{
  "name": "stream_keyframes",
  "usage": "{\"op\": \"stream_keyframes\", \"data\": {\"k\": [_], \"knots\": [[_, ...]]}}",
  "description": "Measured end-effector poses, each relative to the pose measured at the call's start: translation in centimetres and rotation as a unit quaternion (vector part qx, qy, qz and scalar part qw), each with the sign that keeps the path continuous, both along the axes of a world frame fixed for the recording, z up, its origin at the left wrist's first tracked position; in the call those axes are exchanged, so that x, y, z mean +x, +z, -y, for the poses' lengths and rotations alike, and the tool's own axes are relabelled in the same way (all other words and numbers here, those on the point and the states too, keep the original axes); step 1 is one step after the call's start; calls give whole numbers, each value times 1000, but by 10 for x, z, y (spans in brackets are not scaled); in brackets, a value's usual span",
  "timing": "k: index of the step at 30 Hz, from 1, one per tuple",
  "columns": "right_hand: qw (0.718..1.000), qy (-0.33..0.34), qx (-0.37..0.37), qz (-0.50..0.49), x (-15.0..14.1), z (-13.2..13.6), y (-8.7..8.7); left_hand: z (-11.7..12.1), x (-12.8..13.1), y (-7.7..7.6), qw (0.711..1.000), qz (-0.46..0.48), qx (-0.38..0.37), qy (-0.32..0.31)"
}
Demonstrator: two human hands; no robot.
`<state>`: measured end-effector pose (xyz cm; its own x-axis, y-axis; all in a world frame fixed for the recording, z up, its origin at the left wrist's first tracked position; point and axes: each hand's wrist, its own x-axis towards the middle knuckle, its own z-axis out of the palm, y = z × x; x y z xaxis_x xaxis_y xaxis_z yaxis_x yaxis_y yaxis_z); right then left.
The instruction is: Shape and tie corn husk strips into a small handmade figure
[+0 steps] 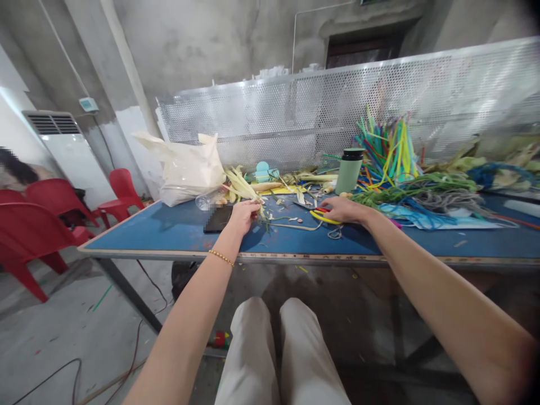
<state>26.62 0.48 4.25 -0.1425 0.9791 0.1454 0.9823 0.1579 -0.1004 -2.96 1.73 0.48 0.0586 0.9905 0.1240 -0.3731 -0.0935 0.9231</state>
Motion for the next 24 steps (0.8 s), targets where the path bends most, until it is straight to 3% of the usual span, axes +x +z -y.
{"op": "stream_keyframes", "data": {"k": [3,6,8,13,18,24], "knots": [[979,-36,-22,-198,3,3,1,-1,1,2,1000,9,-6,5],[898,-13,-98,-428,-4,14,0,-1,2,3,1000,18,-9,12],[841,9,-168,-515,-14,22,0,-1,2,3,1000,21,-10,17],[772,88,-258,-574,-39,45,5,-4,0,2,999,21,-12,43],[724,105,-323,-601,-53,59,10,-6,0,1,998,22,-9,56],[683,88,-384,-616,-60,51,3,-8,1,-1,998,48,14,48]]}}
